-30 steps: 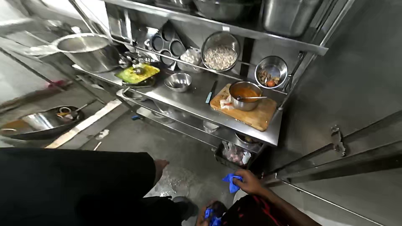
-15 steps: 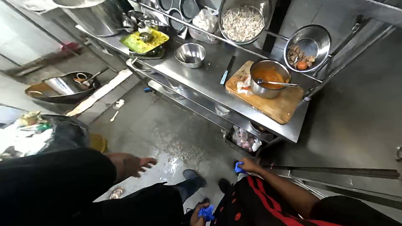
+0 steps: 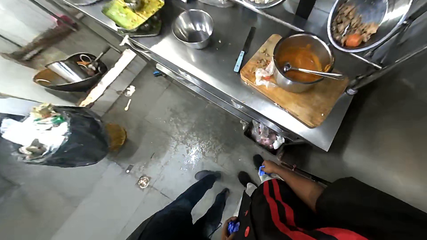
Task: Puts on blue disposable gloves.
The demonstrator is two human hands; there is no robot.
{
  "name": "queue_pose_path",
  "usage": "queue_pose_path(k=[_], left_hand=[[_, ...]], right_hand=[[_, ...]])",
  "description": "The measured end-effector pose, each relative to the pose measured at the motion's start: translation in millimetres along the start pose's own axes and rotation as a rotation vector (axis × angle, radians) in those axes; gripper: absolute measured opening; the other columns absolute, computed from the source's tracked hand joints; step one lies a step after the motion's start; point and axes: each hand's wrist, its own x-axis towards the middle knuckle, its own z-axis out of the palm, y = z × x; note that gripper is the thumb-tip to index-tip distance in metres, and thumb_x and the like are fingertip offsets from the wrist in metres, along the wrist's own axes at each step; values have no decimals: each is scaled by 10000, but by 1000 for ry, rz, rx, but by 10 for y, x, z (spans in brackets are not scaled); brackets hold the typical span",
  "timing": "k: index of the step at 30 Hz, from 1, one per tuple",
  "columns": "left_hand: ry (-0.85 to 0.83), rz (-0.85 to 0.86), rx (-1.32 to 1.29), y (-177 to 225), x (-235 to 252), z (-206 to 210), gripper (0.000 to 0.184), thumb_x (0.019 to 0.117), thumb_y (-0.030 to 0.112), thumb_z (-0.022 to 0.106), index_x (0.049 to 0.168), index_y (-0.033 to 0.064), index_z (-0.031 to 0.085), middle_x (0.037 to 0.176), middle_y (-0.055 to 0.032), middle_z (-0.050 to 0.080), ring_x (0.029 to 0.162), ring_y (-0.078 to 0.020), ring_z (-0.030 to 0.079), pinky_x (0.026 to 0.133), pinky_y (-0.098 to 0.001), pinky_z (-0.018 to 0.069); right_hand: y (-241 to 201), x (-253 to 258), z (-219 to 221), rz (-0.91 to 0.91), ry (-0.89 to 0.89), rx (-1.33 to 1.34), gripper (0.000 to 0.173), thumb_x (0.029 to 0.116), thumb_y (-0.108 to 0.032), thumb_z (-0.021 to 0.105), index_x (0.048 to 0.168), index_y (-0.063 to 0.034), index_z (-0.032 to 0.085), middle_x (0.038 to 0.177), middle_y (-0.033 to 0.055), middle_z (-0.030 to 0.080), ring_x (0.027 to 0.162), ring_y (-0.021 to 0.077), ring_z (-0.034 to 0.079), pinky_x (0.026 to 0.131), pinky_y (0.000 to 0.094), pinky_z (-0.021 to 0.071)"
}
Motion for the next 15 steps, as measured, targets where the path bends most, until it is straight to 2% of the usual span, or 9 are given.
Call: queue_pose_path(k=[2,4,6,9,10,12,13,15], left_hand=[[179,-105,-20,268,-16,195,377,912,-52,535,1287,-87,516,1120,-110,659,958,-101,654,865,-306,568],[289,-192,57,305,213,236,301,960,-63,510,1256,-112,531,1050,-147,646,827,-122,636,753,-306,561],[257,-257,121,309,583,258,305,1003,-25,501,1300,-97,499,1050,-209,671,781,-212,686,706,-378,602],[64,-278,318,411,1304,396,413,1040,86,495,1439,9,423,999,-185,693,679,-252,701,580,-413,615],[-5,-252,450,447,1602,469,444,1045,117,503,1469,31,405,991,-170,689,677,-246,694,584,-422,611],[-125,-174,701,483,2103,660,487,1031,165,522,1482,23,404,1053,-185,688,797,-276,699,720,-487,602],[-165,-142,784,504,2331,789,484,1024,183,518,1471,22,422,1097,-196,692,881,-302,705,804,-523,589],[-214,-150,847,558,2742,1119,470,1045,219,496,1467,23,428,1130,-219,689,968,-343,703,879,-561,567]], right_hand=[[18,57,101,-10,2,64,401,1009,-364,581,1049,16,704,1041,233,700,990,378,684,886,597,524],[-22,83,232,-12,20,169,406,1014,-367,574,1056,16,702,1051,230,698,1009,375,679,907,594,516],[-62,56,402,-8,20,271,419,1025,-374,547,1063,12,706,1056,223,704,1018,364,681,925,586,512],[22,-28,742,-36,-65,325,414,1032,-357,539,1079,26,687,1070,236,693,1026,371,677,935,585,510],[92,-38,831,-31,-105,314,410,1025,-354,555,1098,27,689,1094,246,689,1050,387,670,946,604,502],[250,-145,1015,12,-189,283,424,1012,-379,577,1122,14,693,1105,251,689,1060,407,666,940,631,497],[310,-194,1074,22,-205,274,427,1008,-388,570,1112,7,695,1088,244,695,1046,405,672,926,633,505],[400,-208,1084,-12,-196,284,429,1024,-382,536,1053,17,690,1050,240,692,1024,399,668,911,625,495]])
